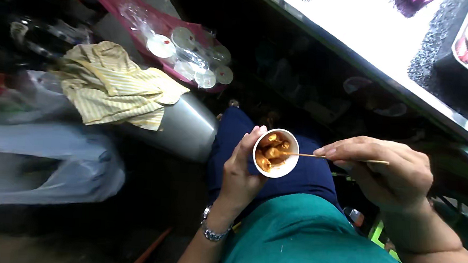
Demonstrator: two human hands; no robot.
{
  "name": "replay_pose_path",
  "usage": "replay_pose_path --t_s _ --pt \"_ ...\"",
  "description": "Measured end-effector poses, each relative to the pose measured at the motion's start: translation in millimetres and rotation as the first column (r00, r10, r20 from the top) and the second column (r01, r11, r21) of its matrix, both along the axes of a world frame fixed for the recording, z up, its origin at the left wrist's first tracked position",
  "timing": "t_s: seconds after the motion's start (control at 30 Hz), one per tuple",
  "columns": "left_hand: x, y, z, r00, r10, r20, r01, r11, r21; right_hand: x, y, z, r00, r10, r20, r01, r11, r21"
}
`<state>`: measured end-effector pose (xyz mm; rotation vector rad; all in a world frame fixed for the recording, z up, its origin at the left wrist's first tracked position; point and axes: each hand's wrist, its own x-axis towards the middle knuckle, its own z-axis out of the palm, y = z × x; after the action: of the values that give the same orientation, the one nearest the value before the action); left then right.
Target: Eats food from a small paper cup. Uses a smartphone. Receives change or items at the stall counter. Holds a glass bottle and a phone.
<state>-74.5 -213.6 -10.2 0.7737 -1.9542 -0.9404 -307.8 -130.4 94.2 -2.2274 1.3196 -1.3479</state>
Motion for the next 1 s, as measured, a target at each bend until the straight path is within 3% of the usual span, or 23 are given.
replay_pose_path --t_s 0.57,0.67,0.73,0.8,0.9,1.0 --pt "2 4 3 0.997 0.077 0.011 -0.078 0.996 0.033 18 7 -8 0.995 0.016 -0.097 -0.020 0.999 -0.036" --pt "4 4 3 0.995 0.100 0.010 -0.101 0.995 0.024 14 2 -13 1.000 0.007 -0.005 -0.007 1.000 0.011" --pt "6 4 5 0.994 0.111 0.024 -0.112 0.993 0.029 5 -5 -19 0.984 -0.020 0.174 0.001 0.994 0.111" --pt "8 4 7 0.994 0.107 0.027 -0.108 0.994 0.031 -4 -15 -30 0.905 -0.070 0.420 -0.028 0.974 0.224" --pt "7 2 8 0.995 0.094 0.019 -0.094 0.995 0.031 -11 -22 -44 0.657 -0.204 0.726 -0.131 0.917 0.376" --pt "6 2 10 0.996 0.085 0.020 -0.086 0.995 0.056 -13 -25 -51 0.441 -0.327 0.836 -0.219 0.864 0.453"
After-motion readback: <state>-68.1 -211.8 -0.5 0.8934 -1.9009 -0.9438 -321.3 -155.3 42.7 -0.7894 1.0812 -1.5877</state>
